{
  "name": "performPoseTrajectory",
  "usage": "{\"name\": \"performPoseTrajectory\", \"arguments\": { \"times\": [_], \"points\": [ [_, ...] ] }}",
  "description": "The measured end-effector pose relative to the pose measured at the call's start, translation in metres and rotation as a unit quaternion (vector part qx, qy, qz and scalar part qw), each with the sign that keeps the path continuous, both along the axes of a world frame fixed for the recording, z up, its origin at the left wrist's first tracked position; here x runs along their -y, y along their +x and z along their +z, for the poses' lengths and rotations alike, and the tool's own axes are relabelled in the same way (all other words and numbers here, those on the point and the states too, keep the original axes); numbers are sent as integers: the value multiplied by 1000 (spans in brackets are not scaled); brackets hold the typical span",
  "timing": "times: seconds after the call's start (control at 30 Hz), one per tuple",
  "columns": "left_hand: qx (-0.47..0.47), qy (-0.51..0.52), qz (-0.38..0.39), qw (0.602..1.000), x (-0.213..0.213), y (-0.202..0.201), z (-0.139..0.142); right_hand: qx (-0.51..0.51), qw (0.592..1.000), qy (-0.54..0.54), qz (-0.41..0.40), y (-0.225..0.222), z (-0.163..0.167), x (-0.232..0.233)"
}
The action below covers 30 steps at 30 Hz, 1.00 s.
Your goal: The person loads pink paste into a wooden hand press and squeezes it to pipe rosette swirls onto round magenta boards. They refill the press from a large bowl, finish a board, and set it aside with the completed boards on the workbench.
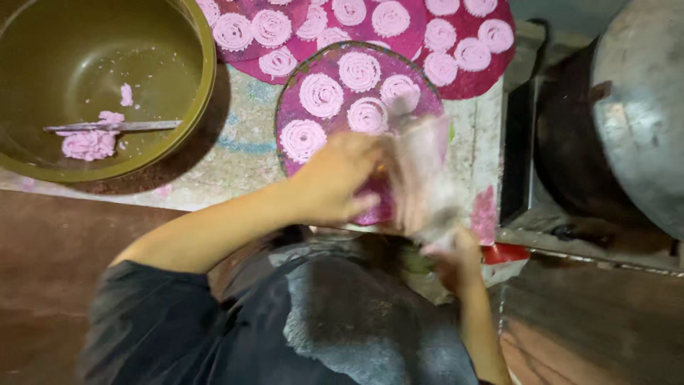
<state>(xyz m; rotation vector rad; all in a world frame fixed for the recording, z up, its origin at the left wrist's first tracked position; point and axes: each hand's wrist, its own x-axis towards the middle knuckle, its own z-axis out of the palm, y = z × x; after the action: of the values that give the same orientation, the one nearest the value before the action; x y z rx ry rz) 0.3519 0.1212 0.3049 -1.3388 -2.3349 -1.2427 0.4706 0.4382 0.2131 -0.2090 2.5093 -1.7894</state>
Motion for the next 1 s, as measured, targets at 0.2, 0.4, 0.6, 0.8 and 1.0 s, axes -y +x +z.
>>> {"name": "performPoseTrajectory", "arguments": {
  "times": [0.2, 0.4, 0.6, 0.8, 1.0],
  "points": [
    [119, -168, -164, 965, 88, 40, 69, -446, 818, 259, 256, -56, 144, 120],
    [133, -278, -149, 940, 226, 57, 104, -284, 795, 195, 499, -85, 191, 267],
    [187, -342, -26, 920, 412, 69, 139, -28, 808, 28, 588, -90, 181, 456],
    [276, -340, 75, 896, 565, 69, 120, 26, 792, -10, 610, -116, 166, 598],
    [358, -235, 128, 895, 734, 53, 49, -118, 806, 52, 578, -138, 168, 673]
  ]
}}
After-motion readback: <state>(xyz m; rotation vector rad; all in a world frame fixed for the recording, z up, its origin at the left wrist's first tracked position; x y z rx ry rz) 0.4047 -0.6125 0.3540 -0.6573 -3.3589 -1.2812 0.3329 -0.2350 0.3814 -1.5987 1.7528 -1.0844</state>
